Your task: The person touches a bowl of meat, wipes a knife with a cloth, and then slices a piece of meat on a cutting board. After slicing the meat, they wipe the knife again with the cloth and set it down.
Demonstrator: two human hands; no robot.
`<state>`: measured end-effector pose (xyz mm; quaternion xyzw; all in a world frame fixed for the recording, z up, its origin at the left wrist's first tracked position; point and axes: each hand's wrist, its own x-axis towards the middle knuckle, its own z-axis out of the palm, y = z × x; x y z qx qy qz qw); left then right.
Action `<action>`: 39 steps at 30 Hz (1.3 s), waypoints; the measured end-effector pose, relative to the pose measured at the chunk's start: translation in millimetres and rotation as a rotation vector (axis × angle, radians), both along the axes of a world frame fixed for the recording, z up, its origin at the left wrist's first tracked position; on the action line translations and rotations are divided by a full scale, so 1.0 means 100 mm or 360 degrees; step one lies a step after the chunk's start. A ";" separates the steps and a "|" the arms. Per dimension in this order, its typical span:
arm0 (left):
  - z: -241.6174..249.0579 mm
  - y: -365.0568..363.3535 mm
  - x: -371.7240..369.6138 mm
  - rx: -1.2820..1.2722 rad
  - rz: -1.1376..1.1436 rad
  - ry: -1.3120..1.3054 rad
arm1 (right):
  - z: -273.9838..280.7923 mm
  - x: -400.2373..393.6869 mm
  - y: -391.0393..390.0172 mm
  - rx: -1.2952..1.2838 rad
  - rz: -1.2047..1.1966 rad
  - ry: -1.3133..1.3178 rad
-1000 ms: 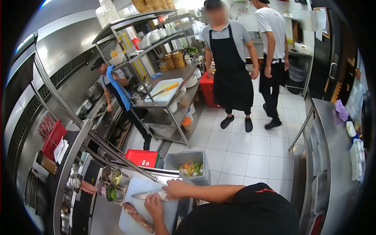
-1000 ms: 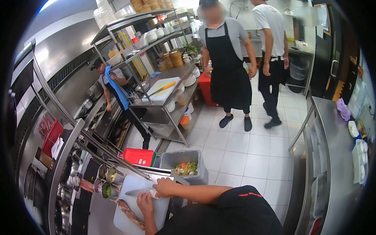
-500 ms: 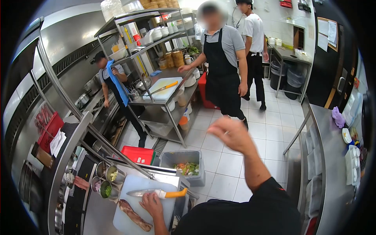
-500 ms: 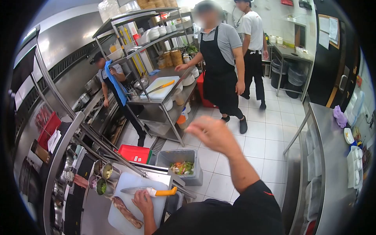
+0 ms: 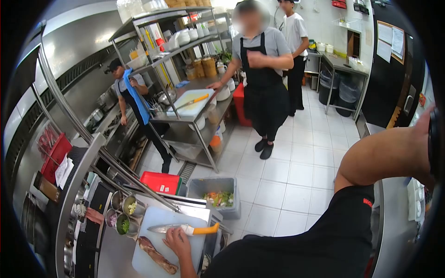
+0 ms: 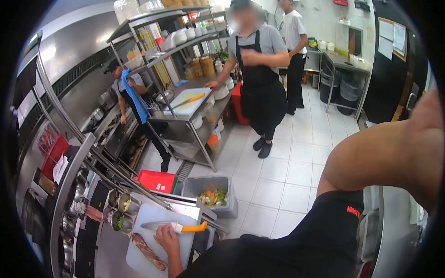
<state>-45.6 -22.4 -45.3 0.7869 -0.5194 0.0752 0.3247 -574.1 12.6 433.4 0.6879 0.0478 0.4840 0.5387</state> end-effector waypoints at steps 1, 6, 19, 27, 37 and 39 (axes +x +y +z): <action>0.01 0.05 0.01 -0.0006 -0.0023 -0.0008 | 0.02 0.04 0.07 -0.0033 0.0011 0.0039; 0.02 -0.04 0.00 0.0067 0.0005 -0.0032 | 0.06 0.03 0.29 -0.0097 0.0003 0.0080; -0.04 0.01 0.04 0.0053 0.0020 -0.0039 | 0.00 0.05 0.45 -0.0081 -0.0076 0.0140; -0.01 0.04 0.06 0.0138 0.0009 -0.0028 | -0.03 0.05 0.50 -0.0051 -0.0129 0.0129; 0.02 0.03 0.02 0.0138 0.0028 -0.0020 | -0.06 0.09 0.58 -0.0051 -0.0156 0.0125; 0.02 0.03 0.02 0.0141 0.0032 -0.0001 | -0.05 0.09 0.58 -0.0060 -0.0158 0.0125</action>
